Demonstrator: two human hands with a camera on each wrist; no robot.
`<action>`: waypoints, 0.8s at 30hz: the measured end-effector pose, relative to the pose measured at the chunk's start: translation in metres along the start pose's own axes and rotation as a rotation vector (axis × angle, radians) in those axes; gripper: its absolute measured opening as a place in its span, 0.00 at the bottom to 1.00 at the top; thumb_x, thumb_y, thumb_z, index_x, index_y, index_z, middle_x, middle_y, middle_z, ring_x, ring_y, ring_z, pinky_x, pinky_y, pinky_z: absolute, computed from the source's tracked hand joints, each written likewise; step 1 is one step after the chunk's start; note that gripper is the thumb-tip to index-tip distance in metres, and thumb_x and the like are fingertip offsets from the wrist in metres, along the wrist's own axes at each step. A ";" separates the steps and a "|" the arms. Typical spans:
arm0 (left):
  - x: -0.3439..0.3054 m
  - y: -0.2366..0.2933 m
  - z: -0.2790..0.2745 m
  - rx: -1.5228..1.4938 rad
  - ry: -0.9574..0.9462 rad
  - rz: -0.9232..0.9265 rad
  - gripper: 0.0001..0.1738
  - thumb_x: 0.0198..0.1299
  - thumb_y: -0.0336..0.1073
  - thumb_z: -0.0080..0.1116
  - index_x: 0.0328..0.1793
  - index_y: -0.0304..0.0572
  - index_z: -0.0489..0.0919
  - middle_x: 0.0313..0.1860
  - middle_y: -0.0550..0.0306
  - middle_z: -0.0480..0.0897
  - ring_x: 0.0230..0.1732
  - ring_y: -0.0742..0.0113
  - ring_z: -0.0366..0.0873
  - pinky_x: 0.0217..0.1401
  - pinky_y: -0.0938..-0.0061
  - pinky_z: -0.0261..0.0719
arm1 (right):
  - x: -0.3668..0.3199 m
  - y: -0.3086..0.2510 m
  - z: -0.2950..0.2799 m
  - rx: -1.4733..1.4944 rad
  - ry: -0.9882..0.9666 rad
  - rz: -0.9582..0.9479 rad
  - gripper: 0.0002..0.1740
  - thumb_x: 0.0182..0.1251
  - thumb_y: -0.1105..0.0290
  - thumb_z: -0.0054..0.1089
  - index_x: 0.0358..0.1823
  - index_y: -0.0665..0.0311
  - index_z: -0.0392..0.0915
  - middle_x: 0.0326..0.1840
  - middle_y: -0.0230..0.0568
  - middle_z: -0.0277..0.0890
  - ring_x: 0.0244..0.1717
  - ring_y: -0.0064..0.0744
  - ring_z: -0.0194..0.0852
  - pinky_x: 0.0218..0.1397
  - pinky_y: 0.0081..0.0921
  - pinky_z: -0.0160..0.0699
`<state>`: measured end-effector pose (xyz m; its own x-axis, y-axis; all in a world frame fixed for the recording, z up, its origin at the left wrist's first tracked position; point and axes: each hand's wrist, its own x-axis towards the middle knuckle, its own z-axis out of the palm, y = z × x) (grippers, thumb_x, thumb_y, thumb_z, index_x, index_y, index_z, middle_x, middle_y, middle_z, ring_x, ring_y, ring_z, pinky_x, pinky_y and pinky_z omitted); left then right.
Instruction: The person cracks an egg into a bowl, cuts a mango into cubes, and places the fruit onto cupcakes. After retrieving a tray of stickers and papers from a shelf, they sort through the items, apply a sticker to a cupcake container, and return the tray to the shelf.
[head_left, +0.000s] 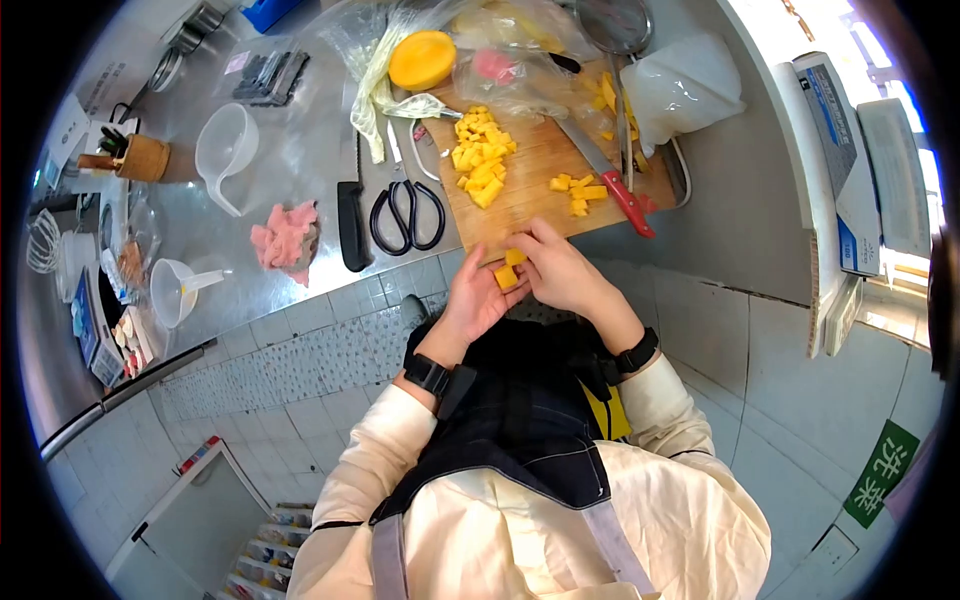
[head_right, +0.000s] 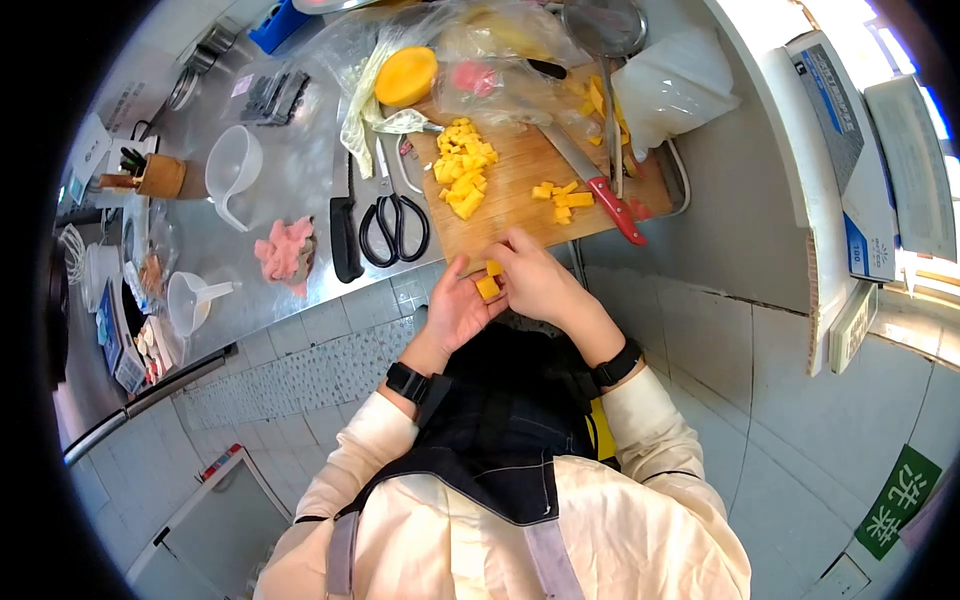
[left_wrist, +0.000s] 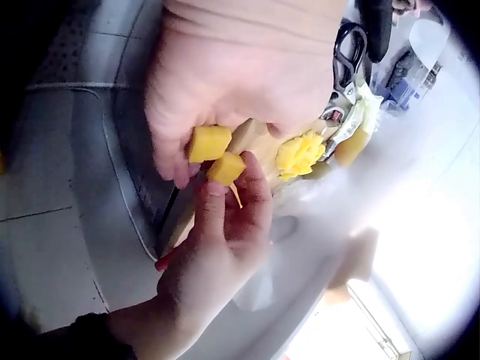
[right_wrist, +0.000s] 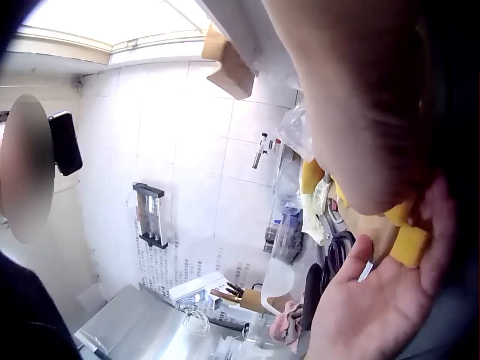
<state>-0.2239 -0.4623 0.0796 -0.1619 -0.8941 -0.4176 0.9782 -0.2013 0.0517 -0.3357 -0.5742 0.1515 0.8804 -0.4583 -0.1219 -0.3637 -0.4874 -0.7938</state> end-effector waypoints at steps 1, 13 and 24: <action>-0.007 0.001 0.000 -0.004 0.006 0.011 0.35 0.65 0.58 0.35 0.60 0.28 0.63 0.54 0.44 0.72 0.56 0.56 0.72 0.63 0.64 0.68 | -0.001 -0.001 0.004 0.004 -0.010 -0.007 0.21 0.46 0.84 0.54 0.46 0.67 0.72 0.43 0.49 0.67 0.46 0.50 0.70 0.47 0.32 0.73; -0.157 0.050 -0.003 0.045 0.098 0.371 0.27 0.67 0.46 0.36 0.59 0.28 0.65 0.55 0.43 0.72 0.58 0.52 0.71 0.63 0.60 0.68 | 0.045 -0.108 0.051 0.058 -0.246 -0.431 0.18 0.52 0.79 0.58 0.47 0.64 0.73 0.42 0.43 0.68 0.41 0.45 0.73 0.43 0.31 0.75; -0.339 0.088 -0.028 -0.134 -0.010 0.890 0.26 0.65 0.44 0.38 0.59 0.27 0.66 0.55 0.43 0.72 0.58 0.52 0.70 0.64 0.59 0.68 | 0.102 -0.277 0.178 -0.094 -0.396 -0.966 0.18 0.50 0.74 0.60 0.46 0.60 0.75 0.42 0.40 0.71 0.43 0.42 0.72 0.44 0.30 0.75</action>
<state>-0.0793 -0.1651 0.2001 0.6622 -0.7005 -0.2661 0.7493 0.6150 0.2458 -0.0908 -0.3536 0.2524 0.8396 0.4241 0.3396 0.5398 -0.5802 -0.6100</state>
